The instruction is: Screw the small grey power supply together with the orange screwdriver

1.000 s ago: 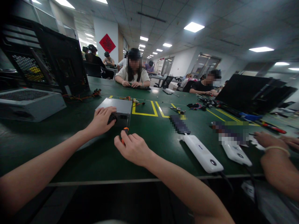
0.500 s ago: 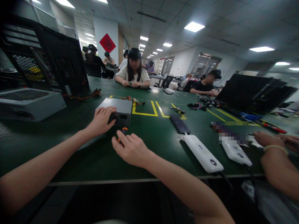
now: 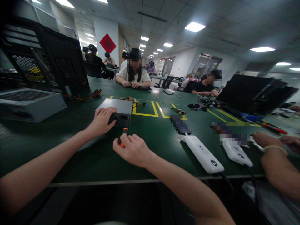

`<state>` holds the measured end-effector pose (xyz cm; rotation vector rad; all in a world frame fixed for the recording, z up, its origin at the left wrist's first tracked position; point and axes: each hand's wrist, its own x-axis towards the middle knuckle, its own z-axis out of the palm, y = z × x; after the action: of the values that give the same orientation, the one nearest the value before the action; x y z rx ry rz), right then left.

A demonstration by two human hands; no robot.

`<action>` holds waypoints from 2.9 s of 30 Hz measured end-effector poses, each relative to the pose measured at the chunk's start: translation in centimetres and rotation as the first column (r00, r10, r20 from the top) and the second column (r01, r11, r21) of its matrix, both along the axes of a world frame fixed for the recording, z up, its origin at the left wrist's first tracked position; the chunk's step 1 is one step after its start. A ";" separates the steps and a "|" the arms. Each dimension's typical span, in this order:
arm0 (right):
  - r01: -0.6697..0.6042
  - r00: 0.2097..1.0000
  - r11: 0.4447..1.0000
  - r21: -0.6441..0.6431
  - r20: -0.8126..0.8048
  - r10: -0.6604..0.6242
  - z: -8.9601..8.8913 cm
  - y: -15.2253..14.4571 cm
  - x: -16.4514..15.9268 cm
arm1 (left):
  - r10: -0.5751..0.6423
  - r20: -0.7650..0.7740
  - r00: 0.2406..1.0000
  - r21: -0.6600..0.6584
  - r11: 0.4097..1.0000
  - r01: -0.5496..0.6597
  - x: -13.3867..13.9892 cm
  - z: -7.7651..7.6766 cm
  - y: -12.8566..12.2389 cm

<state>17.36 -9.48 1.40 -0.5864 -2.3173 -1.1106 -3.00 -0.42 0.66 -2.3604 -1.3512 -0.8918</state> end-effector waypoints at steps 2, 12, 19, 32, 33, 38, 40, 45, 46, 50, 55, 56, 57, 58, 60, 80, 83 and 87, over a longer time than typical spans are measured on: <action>0.033 0.999 0.999 -0.026 -0.003 -0.033 0.0 0.1 0.0 | -0.002 0.007 1.000 0.001 1.000 0.002 0.0 0.0 0.0; 0.069 0.997 0.984 -0.166 0.034 -0.064 -0.7 0.3 -0.2 | -0.004 0.006 1.000 -0.007 1.000 0.004 0.0 0.1 -0.1; 0.090 0.996 0.995 -0.032 0.027 -0.089 -0.3 0.0 0.1 | 0.007 -0.011 1.000 0.009 1.000 -0.006 0.0 0.0 0.0; 0.042 0.999 0.997 -0.071 0.028 -0.041 -0.3 0.0 -0.1 | 0.005 -0.005 1.000 -0.001 1.000 -0.005 0.0 -0.1 0.1; 0.038 0.999 0.999 -0.036 0.026 -0.037 -0.2 0.0 -0.1 | 0.005 -0.003 1.000 -0.003 1.000 -0.005 0.1 -0.1 0.1; 0.028 1.000 0.998 -0.054 -0.005 -0.028 -0.1 0.1 -0.1 | 0.012 -0.012 1.000 -0.002 1.000 -0.012 0.1 0.0 0.0; 0.018 1.000 0.993 -0.119 -0.011 -0.019 -0.3 0.1 -0.1 | 0.018 -0.020 1.000 0.001 1.000 -0.018 0.1 0.1 -0.1; 0.009 1.000 0.990 -0.141 0.009 -0.008 -0.5 0.0 -0.1 | 0.022 -0.018 1.000 0.000 1.000 -0.022 0.2 0.1 -0.2; 0.011 1.000 0.994 -0.112 0.005 -0.010 -0.5 0.0 0.0 | 0.021 -0.018 1.000 0.001 1.000 -0.021 0.2 0.1 -0.2; 0.025 1.000 0.997 -0.072 -0.012 -0.026 -0.2 0.0 0.2 | 0.014 -0.014 1.000 -0.001 1.000 -0.014 0.1 0.0 -0.1; -0.032 0.999 0.993 -0.114 -0.040 0.028 -0.2 0.0 0.1 | 0.006 0.001 1.000 -0.016 1.000 -0.006 0.1 0.0 0.0; -0.049 0.998 0.990 -0.136 -0.040 0.044 -0.3 0.0 0.1 | 0.007 0.001 1.000 -0.014 1.000 -0.007 0.1 0.0 0.0; -0.063 0.998 0.985 -0.163 -0.037 0.058 -0.3 0.0 0.0 | 0.007 0.000 1.000 -0.012 1.000 -0.007 0.1 0.0 0.0; -0.074 0.997 0.979 -0.192 -0.034 0.069 -0.4 0.0 0.0 | 0.007 -0.001 1.000 -0.009 1.000 -0.007 0.1 0.0 0.0; -0.091 0.996 0.970 -0.227 -0.029 0.087 -0.3 0.0 -0.1 | 0.007 0.000 1.000 -0.003 1.000 -0.007 0.1 -0.1 0.0; 0.035 0.991 0.998 -0.054 -0.130 -0.042 0.1 0.3 0.3 | 0.008 0.002 1.000 -0.002 1.000 -0.008 0.1 -0.1 0.1; 0.039 0.994 0.994 -0.100 -0.095 -0.049 -0.3 0.4 0.1 | 0.015 -0.005 1.000 0.007 1.000 -0.015 0.0 -0.2 0.1; 0.017 0.997 0.996 -0.087 -0.077 -0.024 -0.3 0.3 0.2 | 0.012 -0.006 1.000 0.006 1.000 -0.012 0.1 -0.1 0.0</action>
<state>17.53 -9.18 1.10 -0.6756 -2.3056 -0.9823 -2.94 -0.39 0.57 -2.3457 -1.3569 -0.8838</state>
